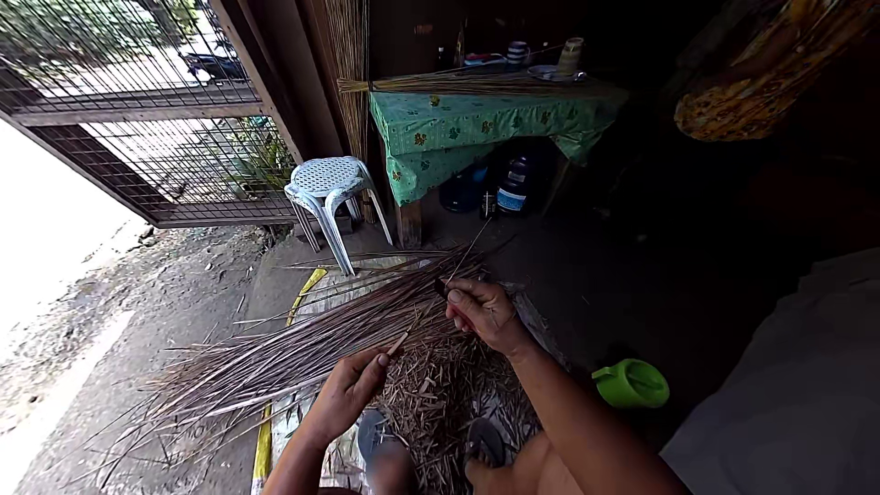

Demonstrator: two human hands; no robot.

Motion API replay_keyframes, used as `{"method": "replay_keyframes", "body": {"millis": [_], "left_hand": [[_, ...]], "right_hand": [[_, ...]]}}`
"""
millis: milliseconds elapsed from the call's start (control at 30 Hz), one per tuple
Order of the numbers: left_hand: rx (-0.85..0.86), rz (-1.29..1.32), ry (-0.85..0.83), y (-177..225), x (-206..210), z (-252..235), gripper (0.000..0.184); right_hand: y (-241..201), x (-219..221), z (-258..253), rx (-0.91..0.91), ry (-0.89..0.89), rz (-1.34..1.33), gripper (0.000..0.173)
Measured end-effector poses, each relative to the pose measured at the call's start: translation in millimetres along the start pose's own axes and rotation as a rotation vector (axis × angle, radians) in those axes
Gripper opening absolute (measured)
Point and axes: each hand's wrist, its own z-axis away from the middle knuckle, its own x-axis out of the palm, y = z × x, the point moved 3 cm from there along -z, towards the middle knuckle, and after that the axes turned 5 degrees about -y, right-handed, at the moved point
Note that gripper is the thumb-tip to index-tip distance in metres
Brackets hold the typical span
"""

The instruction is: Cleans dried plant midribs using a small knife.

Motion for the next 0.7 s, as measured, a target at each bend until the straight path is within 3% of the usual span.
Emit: {"method": "replay_keyframes", "body": {"millis": [233,433,700], "left_hand": [[-0.022,-0.067,-0.008,-4,-1,4,0.043],[-0.006,-0.107,0.039,-4,-2,3,0.040],[-0.021,-0.097,0.042,-3,-2,4,0.040]], "right_hand": [[-9,-28,-6,0.012,0.172,-0.110,0.026],[-5,-23,-2,0.151,0.032,-0.121,0.029],[-7,-34,-5,0.058,0.217,-0.084,0.026]]}}
